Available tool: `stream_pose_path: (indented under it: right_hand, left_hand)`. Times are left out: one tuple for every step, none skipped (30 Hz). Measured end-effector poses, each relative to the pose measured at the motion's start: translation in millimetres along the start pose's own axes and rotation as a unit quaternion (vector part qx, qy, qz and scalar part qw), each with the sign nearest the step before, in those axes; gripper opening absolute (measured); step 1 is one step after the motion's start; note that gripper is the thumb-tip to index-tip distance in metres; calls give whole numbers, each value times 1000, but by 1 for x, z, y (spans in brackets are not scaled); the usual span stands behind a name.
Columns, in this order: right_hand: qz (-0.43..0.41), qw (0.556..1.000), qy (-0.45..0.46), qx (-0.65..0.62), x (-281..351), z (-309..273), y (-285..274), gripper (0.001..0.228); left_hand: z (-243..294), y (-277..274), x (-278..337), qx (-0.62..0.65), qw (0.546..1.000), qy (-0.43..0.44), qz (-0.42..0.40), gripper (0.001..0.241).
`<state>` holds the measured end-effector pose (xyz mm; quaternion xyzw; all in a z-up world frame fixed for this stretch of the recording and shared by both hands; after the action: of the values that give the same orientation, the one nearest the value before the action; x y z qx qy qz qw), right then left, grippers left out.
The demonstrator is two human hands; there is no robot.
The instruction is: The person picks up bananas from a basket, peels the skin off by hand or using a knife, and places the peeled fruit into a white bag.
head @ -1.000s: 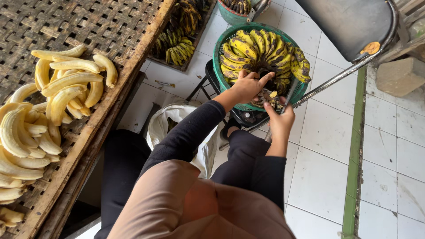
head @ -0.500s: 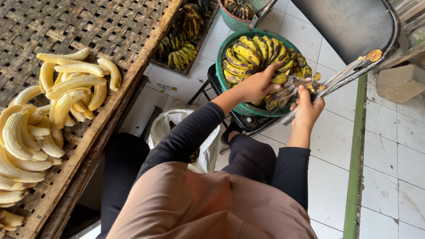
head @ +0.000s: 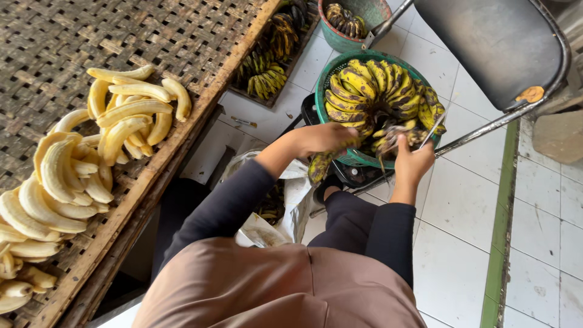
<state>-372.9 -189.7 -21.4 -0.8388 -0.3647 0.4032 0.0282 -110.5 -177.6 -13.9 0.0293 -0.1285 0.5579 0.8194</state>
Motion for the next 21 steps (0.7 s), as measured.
stream_pose_path:
  right_hand:
    - [-16,999,-42,29,2,-6,-1,58]
    - [4,998,-58,26,6,-13,-3,71]
    - [25,997,-74,22,11,-24,-5,84]
    - [43,995,-93,18,16,-38,-7,96]
    - [20,998,-44,-31,24,-51,-8,89]
    - [-7,997,5,-77,35,-66,-12,81]
    - [-33,990,54,-123,49,-82,-13,74]
    - [-68,980,47,-181,63,-100,-14,62]
    - [-102,965,41,-238,76,-117,-15,53]
    - [-179,939,100,-275,93,-132,-15,53]
    - [-254,903,157,-309,112,-146,-17,53]
    - [-293,903,72,-305,127,-162,-19,52]
    - [-330,896,-12,-298,138,-176,-21,51]
    - [-340,892,-37,-294,147,-186,-22,52]
    - [-351,889,-63,-289,154,-194,-23,54]
    - [-362,884,-86,-283,160,-200,-23,55]
    - [-355,884,-124,-278,162,-205,-23,56]
    - [-346,883,-161,-272,165,-208,-24,56]
    - [-338,881,-198,-266,166,-210,-25,56]
    - [-340,883,-198,-255,167,-211,-24,56]
    - [-342,886,-198,-244,169,-210,-23,56]
  left_hand:
    - [-6,-11,25,206,977,-53,32,52]
    - [-12,-18,46,402,908,-102,61,55]
    - [-22,-21,67,496,854,-124,103,56]
    - [-33,-22,86,586,785,-141,145,57]
    - [-45,-24,102,608,765,-142,158,56]
    - [-59,-25,117,632,742,-144,171,55]
    - [-73,-26,128,655,719,-145,183,54]
    - [-86,-26,136,659,717,-135,183,48]
    - [-97,-26,142,663,715,-125,183,43]
    - [-106,-27,143,665,715,-114,182,38]
    - [-113,-27,142,673,709,-113,177,36]
    - [-119,-27,141,680,704,-111,173,34]
    - [-124,-27,140,686,699,-108,168,33]
    - [-128,-28,140,697,690,-105,161,32]
    - [-131,-28,139,708,682,-102,154,30]
    - [-135,-28,140,719,672,-100,147,29]
    - [-138,-27,142,726,664,-108,143,31]
    - [-140,-27,143,732,656,-117,138,34]
    - [-143,-27,144,739,649,-125,134,36]
    - [-146,-27,145,732,654,-131,141,37]
    - [-148,-28,146,725,659,-136,148,38]
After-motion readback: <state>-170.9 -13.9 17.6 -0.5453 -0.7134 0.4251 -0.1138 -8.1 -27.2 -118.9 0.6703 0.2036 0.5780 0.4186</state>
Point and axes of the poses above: each hand's wrist, its own x-axis away from the middle knuckle, its own y-axis out of the palm, z = x × y, the point moved 2 cm from there along -x, towards the middle knuckle, and after that the axes turned 12 degrees about z, right-handed, at the moved point
